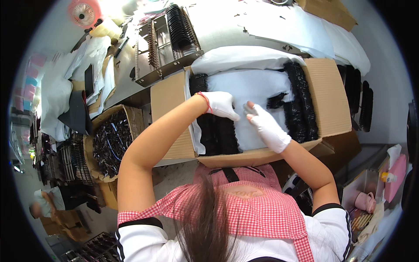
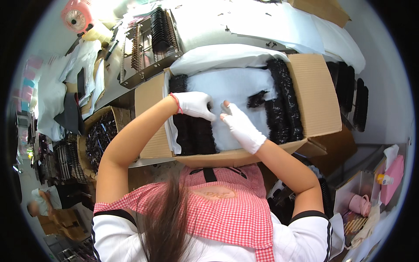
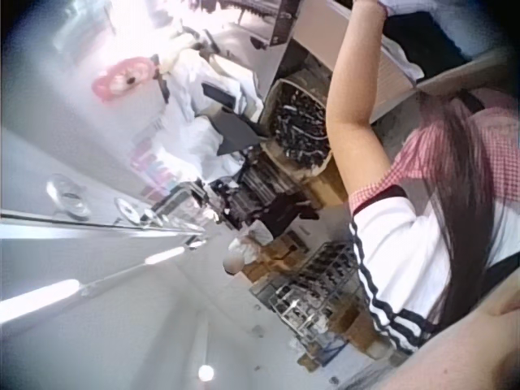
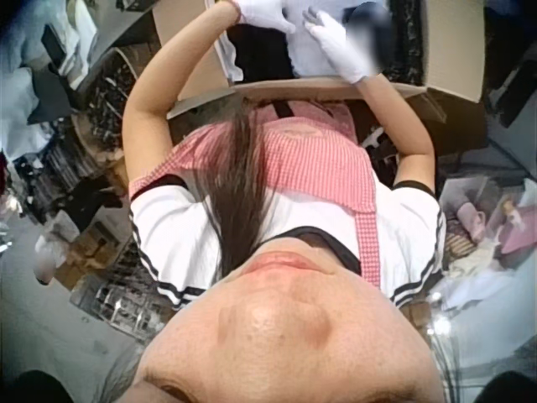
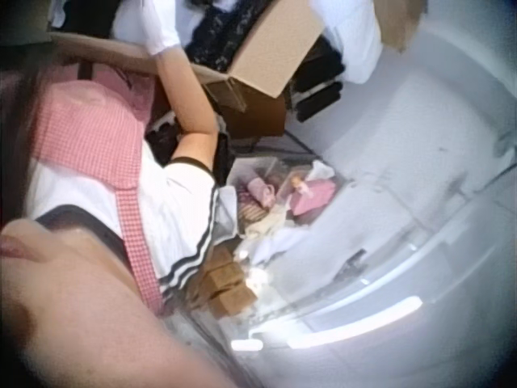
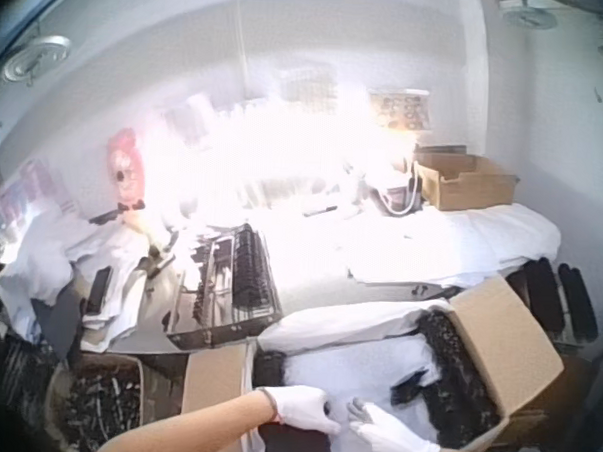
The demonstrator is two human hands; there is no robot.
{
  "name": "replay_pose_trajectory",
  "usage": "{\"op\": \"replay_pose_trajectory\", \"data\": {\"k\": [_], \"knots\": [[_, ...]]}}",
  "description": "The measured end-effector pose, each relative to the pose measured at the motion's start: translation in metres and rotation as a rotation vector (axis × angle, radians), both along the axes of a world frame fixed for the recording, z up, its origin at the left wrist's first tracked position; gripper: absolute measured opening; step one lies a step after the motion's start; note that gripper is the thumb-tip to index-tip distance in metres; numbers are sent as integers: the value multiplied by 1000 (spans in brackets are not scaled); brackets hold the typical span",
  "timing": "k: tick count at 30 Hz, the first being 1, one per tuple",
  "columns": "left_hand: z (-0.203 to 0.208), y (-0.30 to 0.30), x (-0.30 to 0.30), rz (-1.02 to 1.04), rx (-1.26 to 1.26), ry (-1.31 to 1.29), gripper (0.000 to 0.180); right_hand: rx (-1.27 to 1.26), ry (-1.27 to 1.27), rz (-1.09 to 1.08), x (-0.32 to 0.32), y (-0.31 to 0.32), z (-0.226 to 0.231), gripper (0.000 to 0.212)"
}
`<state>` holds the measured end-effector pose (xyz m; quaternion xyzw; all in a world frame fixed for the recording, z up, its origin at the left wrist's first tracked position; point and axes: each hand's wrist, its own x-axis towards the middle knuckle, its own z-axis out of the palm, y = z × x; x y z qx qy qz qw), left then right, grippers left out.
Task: The person assembles black hair accessories by inserting them into a metal rack. They repeatedly pick up the accessories from a box, place them into the rack slots, and occasionally move the rack to a nearby shelf.
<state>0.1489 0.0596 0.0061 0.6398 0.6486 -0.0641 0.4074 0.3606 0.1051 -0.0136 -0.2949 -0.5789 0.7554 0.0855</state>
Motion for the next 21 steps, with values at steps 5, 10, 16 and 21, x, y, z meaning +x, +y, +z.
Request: {"op": "replay_pose_trajectory", "data": {"k": [5, 10, 16, 21], "knots": [[-26, -15, 24, 235, 278, 69, 41, 519, 342, -15, -43, 25, 126, 57], [-52, -7, 43, 91, 559, 591, 30, 392, 787, 535, -108, -71, 236, 70], [-54, -6, 39, 218, 522, 412, 33, 383, 1082, 1379, -151, -143, 275, 48], [-27, -22, 30, 353, 515, 155, 36, 84, 877, 1543, -163, -160, 283, 49]]}}
